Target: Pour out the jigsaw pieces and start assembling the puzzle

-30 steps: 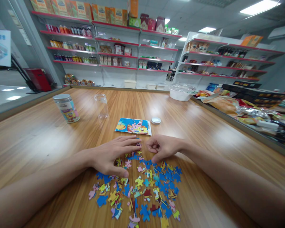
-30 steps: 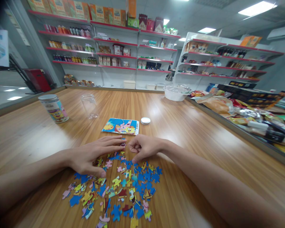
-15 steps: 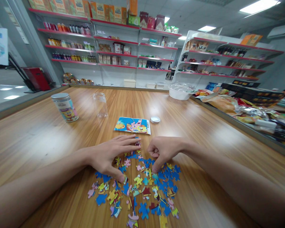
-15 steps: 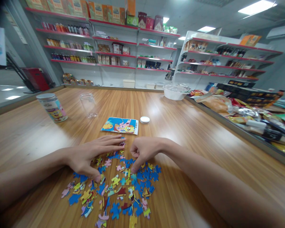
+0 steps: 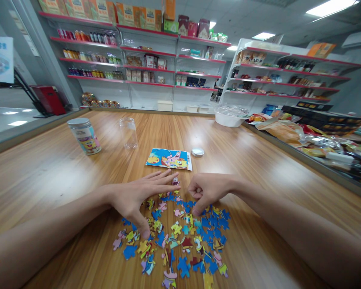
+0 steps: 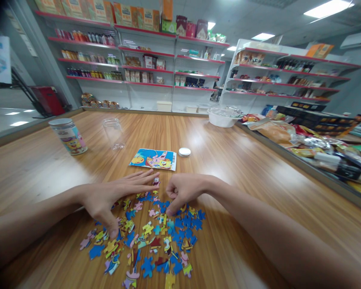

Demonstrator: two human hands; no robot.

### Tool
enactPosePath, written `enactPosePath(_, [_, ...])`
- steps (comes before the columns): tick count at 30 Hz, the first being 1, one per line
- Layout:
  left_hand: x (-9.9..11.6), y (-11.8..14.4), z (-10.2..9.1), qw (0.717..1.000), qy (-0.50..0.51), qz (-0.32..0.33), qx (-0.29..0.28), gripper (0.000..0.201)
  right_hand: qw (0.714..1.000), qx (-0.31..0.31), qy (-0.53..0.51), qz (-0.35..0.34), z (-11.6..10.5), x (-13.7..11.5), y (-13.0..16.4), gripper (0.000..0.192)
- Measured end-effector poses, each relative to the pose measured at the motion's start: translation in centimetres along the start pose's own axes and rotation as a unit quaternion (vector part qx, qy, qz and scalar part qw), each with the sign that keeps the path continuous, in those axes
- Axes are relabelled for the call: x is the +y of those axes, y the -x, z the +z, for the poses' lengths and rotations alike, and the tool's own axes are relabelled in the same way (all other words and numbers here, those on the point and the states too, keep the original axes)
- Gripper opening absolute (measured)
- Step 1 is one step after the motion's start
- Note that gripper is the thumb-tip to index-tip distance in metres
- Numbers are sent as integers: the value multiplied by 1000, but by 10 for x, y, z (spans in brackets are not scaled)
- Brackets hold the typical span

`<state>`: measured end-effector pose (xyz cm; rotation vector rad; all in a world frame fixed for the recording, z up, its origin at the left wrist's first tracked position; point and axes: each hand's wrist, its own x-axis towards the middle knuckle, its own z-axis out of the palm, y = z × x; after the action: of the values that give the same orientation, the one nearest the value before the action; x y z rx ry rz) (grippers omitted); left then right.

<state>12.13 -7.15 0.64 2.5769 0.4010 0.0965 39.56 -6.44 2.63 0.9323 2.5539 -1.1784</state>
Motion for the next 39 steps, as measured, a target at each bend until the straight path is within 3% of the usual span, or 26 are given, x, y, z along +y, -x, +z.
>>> enactPosePath(15, [2,-3,-1,999,12,-27,-41,135,988,70,-120,-62,2,11,-2,48])
enactPosePath(18, [4,-3,-1,999,10,-22,-38,136,971,170,-113,-122,12,3,-4,47])
enactPosePath(20, [4,-3,0,999,3,-15,-41,135,935,281,-89,-197,24,-9,-4,42])
enactPosePath(22, [3,-3,0,999,-3,-7,-42,135,908,316,-16,-276,40,-25,-5,28])
enactPosePath(25, [4,-1,1,999,-8,-3,-37,133,881,284,149,-349,62,-46,-7,19])
enactPosePath(27, [4,0,0,999,-12,-1,-36,131,876,257,220,-344,72,-52,-9,21])
enactPosePath(39, [6,-2,-5,998,-10,-18,-60,128,878,243,279,-304,81,-52,-13,19])
